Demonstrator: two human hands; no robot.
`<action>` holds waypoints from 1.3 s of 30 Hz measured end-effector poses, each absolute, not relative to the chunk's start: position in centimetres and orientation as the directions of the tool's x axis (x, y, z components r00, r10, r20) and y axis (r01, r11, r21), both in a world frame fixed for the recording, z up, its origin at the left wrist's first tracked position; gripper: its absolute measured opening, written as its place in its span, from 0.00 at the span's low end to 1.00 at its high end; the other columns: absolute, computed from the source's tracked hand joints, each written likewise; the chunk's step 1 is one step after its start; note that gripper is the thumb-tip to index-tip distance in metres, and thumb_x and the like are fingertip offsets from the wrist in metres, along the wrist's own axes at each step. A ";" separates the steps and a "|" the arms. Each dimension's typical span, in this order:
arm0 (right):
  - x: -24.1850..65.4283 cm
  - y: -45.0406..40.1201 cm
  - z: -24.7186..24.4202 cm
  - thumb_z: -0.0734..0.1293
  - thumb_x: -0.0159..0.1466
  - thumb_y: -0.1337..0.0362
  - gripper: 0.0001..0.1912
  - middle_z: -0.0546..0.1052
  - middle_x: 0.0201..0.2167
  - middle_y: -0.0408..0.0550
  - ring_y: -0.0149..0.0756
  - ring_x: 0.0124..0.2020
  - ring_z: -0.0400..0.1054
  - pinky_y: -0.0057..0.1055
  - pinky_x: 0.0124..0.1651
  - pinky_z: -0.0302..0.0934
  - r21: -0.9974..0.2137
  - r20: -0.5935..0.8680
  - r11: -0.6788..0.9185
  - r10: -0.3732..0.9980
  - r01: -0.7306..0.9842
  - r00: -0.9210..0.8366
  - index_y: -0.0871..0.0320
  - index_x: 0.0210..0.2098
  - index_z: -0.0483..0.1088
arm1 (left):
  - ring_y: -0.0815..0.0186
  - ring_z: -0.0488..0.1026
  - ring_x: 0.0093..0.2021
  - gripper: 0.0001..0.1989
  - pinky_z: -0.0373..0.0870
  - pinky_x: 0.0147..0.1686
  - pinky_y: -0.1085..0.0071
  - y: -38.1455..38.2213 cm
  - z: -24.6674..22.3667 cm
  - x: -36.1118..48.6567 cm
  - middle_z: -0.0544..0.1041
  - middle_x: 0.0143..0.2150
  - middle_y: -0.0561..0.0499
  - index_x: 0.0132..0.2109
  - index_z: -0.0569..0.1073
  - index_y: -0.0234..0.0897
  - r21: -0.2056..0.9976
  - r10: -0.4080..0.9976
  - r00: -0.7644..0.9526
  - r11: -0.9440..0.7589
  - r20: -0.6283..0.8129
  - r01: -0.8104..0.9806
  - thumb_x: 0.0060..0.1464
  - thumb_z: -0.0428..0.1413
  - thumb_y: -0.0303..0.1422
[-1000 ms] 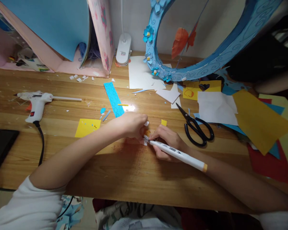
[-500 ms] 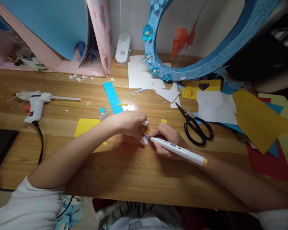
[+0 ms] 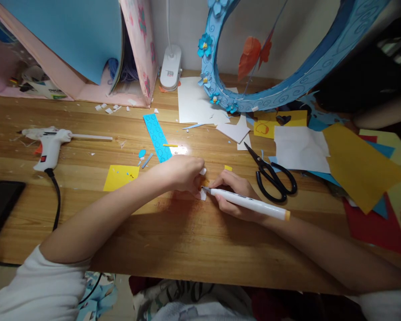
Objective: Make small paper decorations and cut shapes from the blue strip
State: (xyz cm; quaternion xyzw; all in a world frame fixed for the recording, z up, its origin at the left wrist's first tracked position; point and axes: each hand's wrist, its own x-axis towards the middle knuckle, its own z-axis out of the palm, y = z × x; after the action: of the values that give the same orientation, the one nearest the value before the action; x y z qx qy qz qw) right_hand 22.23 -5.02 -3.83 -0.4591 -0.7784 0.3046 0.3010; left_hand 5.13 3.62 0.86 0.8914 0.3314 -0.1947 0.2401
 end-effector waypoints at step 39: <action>22.3 -5.0 -4.3 0.61 0.53 0.69 0.04 0.68 0.24 0.43 0.33 0.25 0.62 0.28 0.28 0.55 -0.737 0.223 0.462 0.855 0.493 -0.468 0.55 0.30 0.63 | 0.58 0.73 0.37 0.23 0.59 0.27 0.72 3.6 1.0 5.1 0.77 0.38 0.44 0.40 0.71 0.33 0.304 0.486 0.709 -0.669 -0.511 0.678 0.41 0.61 0.46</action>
State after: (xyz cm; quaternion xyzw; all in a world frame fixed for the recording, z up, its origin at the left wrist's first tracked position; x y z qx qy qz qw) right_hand 22.29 -5.05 -4.32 -0.4208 -0.8013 0.3030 0.2985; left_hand 5.08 3.64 0.97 0.8919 0.3263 -0.1977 0.2428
